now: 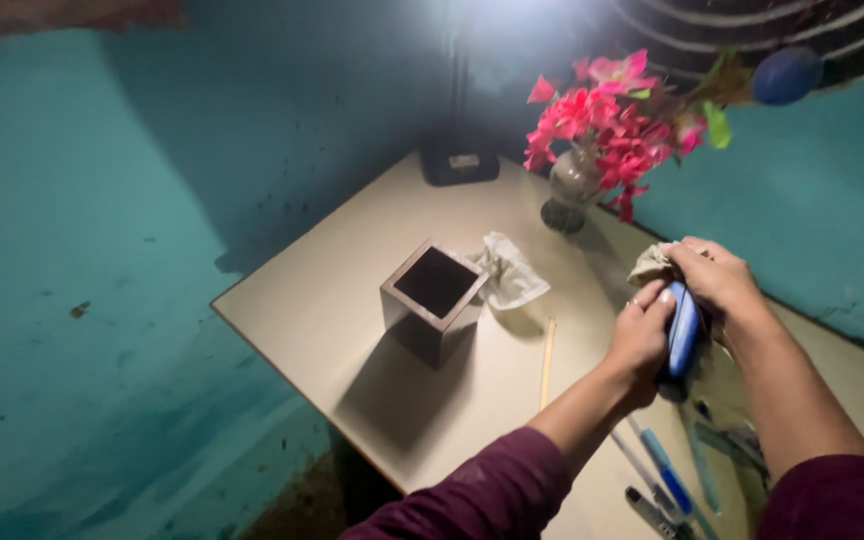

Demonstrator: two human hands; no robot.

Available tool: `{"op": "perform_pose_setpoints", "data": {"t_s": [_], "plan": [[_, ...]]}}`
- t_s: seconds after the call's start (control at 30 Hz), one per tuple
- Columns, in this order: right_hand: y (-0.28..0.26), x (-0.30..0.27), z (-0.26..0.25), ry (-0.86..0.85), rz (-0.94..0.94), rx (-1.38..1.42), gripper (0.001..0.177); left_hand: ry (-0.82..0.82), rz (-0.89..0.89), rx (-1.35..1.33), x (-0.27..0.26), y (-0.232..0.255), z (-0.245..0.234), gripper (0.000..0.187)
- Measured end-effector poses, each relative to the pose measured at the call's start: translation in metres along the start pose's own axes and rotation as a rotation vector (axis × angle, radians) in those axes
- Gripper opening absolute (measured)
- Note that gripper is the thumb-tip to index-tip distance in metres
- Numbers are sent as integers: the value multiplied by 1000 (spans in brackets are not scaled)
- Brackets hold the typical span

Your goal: The person wipes a small wooden box and the surrounding desk surface with a cloth. They then pick up a stapler and wipe it before placing it back on the desk. The person continues to wipe the desk surface around scattered pens and stationery.

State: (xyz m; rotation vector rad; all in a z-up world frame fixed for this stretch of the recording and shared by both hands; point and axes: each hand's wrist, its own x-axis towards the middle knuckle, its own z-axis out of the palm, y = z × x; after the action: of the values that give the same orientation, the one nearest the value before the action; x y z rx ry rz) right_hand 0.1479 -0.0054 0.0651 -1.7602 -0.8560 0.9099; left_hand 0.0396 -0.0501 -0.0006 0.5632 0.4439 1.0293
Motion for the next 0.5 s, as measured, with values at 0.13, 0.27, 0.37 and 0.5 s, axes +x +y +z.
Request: {"op": "perform_pose_setpoints", "data": {"t_s": [0.13, 0.27, 0.37, 0.5], "plan": [[24, -24, 24, 48, -83, -110, 70, 99, 138, 77, 34, -15, -27, 34], [51, -54, 45, 71, -251, -312, 69, 199, 225, 34, 67, -27, -57, 37], [54, -85, 44, 99, -165, -305, 66, 311, 156, -37, 81, -37, -69, 38], [58, -118, 39, 110, -356, -70, 64, 271, -18, -51, 98, -36, -77, 54]]}}
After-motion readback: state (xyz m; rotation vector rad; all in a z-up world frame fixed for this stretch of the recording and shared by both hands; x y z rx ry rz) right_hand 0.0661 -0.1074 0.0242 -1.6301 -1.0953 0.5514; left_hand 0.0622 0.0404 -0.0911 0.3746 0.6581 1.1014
